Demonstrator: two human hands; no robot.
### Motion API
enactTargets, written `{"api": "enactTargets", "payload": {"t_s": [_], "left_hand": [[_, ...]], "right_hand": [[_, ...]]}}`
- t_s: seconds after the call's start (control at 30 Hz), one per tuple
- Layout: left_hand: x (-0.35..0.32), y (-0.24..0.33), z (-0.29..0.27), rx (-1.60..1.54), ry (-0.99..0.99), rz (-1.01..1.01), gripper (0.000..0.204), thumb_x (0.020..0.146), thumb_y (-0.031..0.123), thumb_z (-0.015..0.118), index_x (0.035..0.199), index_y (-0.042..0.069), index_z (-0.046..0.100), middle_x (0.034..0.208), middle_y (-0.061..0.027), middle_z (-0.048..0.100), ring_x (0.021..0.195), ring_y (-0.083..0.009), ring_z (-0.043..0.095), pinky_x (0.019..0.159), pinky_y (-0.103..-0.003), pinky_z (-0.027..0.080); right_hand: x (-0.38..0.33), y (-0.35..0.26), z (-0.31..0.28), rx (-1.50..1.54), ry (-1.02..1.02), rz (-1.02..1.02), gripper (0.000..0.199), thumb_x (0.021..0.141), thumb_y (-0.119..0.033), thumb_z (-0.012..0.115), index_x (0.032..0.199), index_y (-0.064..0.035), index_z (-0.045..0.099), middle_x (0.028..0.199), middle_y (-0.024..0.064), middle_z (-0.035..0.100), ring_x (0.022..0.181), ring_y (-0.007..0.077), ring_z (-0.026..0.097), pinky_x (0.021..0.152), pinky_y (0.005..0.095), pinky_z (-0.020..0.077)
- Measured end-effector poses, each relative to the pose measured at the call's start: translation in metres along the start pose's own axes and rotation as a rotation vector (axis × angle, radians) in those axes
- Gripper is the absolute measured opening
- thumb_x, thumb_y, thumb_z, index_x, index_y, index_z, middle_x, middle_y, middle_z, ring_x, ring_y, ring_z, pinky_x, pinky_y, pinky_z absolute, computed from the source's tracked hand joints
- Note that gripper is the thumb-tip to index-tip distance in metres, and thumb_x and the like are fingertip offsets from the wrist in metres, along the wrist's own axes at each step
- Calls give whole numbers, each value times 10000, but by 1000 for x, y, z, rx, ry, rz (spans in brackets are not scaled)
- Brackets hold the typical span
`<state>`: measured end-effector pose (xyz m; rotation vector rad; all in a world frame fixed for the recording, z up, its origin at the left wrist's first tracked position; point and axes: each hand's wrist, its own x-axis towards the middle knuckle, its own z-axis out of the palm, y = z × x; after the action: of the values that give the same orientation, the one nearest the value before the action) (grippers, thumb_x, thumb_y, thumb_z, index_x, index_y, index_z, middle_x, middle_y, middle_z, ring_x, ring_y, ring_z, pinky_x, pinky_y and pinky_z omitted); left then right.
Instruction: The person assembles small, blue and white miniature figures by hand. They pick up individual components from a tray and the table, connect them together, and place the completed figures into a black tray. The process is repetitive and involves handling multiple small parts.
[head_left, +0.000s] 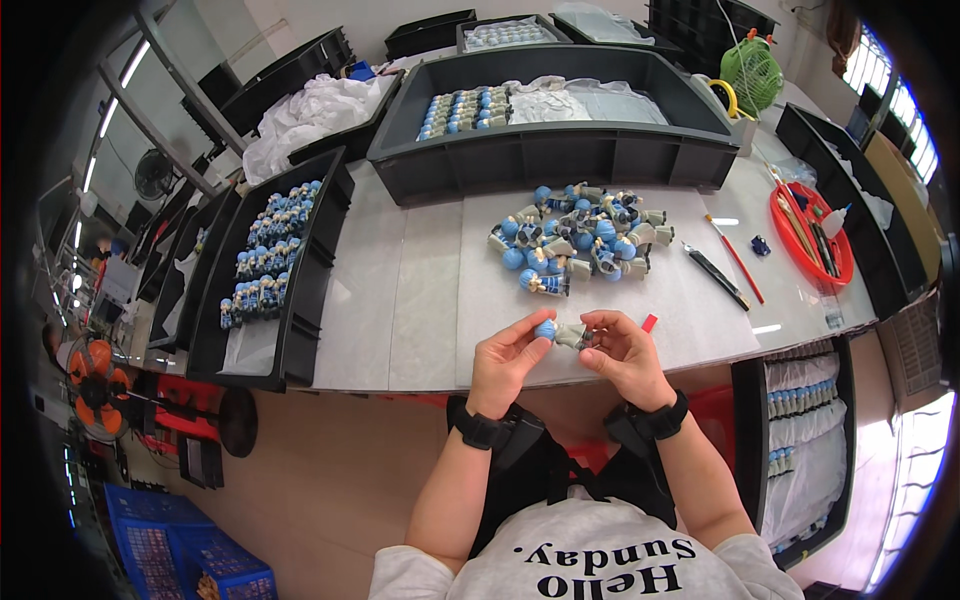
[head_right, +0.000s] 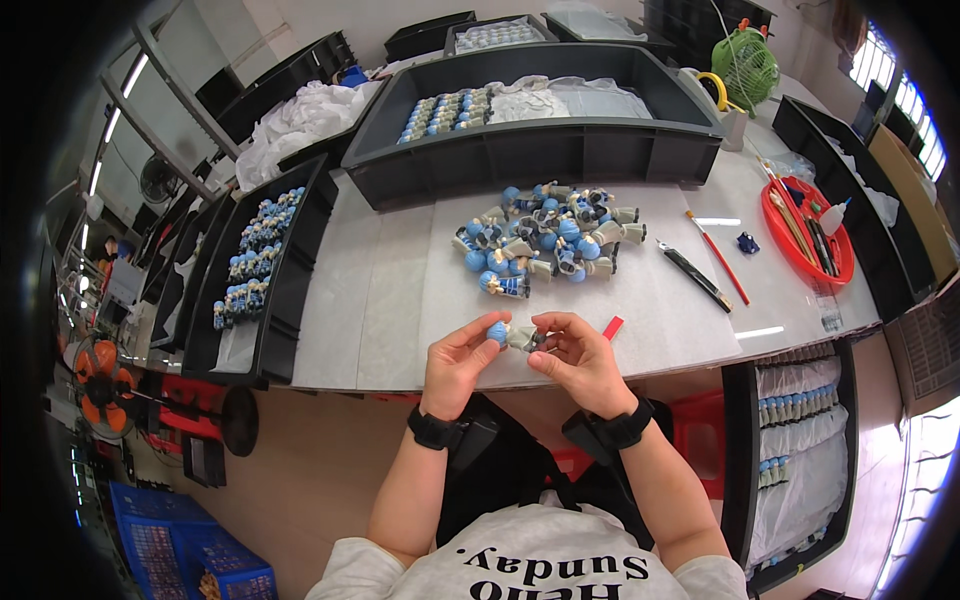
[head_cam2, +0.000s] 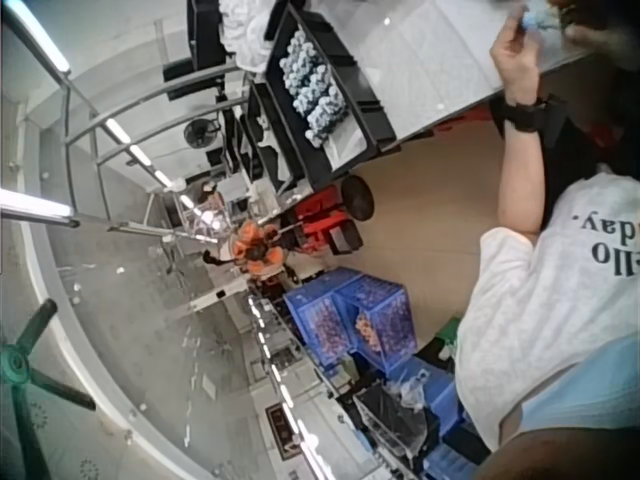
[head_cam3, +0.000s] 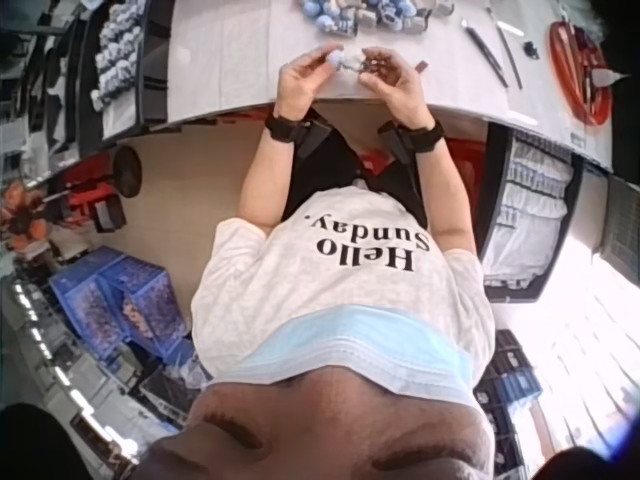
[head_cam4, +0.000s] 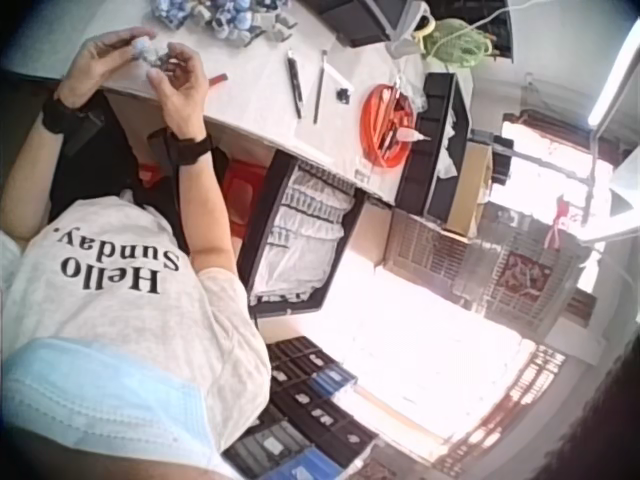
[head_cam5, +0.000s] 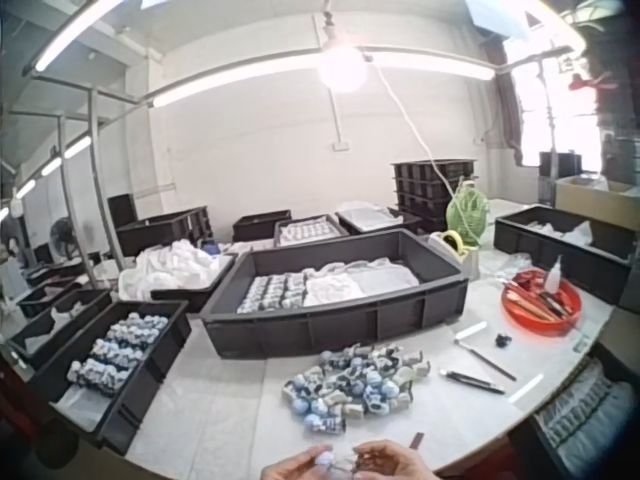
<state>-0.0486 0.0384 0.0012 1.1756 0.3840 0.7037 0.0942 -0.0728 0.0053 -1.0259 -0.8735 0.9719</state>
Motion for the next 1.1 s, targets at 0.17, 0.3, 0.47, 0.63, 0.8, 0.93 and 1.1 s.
{"api": "enactTargets", "payload": {"t_s": [0.17, 0.3, 0.47, 0.63, 0.8, 0.93, 1.1], "left_hand": [[3, -1, 2, 43, 13, -46, 269, 851, 51, 513, 1107, -32, 511, 1025, -106, 578, 892, -141, 569, 782, -268, 491], [4, -1, 1, -17, 32, -82, 262, 858, 62, 506, 1101, -37, 510, 1000, -103, 582, 885, -142, 573, 771, -274, 498], [4, 0, 2, -8, 30, -95, 269, 860, 60, 501, 1108, -42, 502, 998, -102, 582, 885, -144, 575, 765, -273, 500], [1, 3, 2, -27, 46, -93, 250, 849, 30, 501, 1089, -39, 508, 1026, -118, 570, 922, -166, 564, 797, -283, 484], [-2, -2, 0, -15, 60, 56, 281, 792, -70, 524, 1069, -25, 517, 1070, -135, 555, 983, -201, 545, 853, -300, 446], [-3, -5, 4, -50, 44, 55, 336, 744, -142, 525, 1056, -18, 531, 1088, -143, 549, 1012, -220, 532, 883, -309, 418], [-5, -2, 1, -15, 49, 142, 265, 848, 92, 520, 1078, -37, 497, 1058, -151, 548, 967, -232, 534, 877, -337, 414]], "right_hand": [[0, -2, 0, 73, 16, 22, 426, 762, -88, 655, 1129, -8, 454, 991, 55, 516, 865, 100, 504, 754, 238, 442], [0, -1, -3, 79, -19, 3, 431, 753, -81, 662, 1127, -16, 459, 989, 64, 523, 844, 106, 515, 748, 237, 445], [0, -2, -3, 83, -37, 2, 444, 736, -57, 673, 1124, -15, 460, 984, 66, 524, 832, 105, 516, 736, 234, 449], [0, 0, -2, 101, -61, 0, 462, 722, -50, 685, 1125, -15, 461, 971, 62, 523, 822, 104, 513, 729, 230, 449], [-2, -3, 3, 36, -32, 7, 431, 735, -105, 685, 1104, -7, 486, 926, 47, 527, 809, 94, 515, 717, 226, 453], [-4, 3, 4, -200, 16, -40, 356, 771, -157, 654, 1063, -5, 519, 832, 38, 553, 762, 82, 521, 689, 225, 456], [1, 4, -1, -168, -34, -87, 274, 793, -85, 581, 1048, -6, 517, 832, 22, 556, 756, 56, 496, 646, 211, 427]]}}
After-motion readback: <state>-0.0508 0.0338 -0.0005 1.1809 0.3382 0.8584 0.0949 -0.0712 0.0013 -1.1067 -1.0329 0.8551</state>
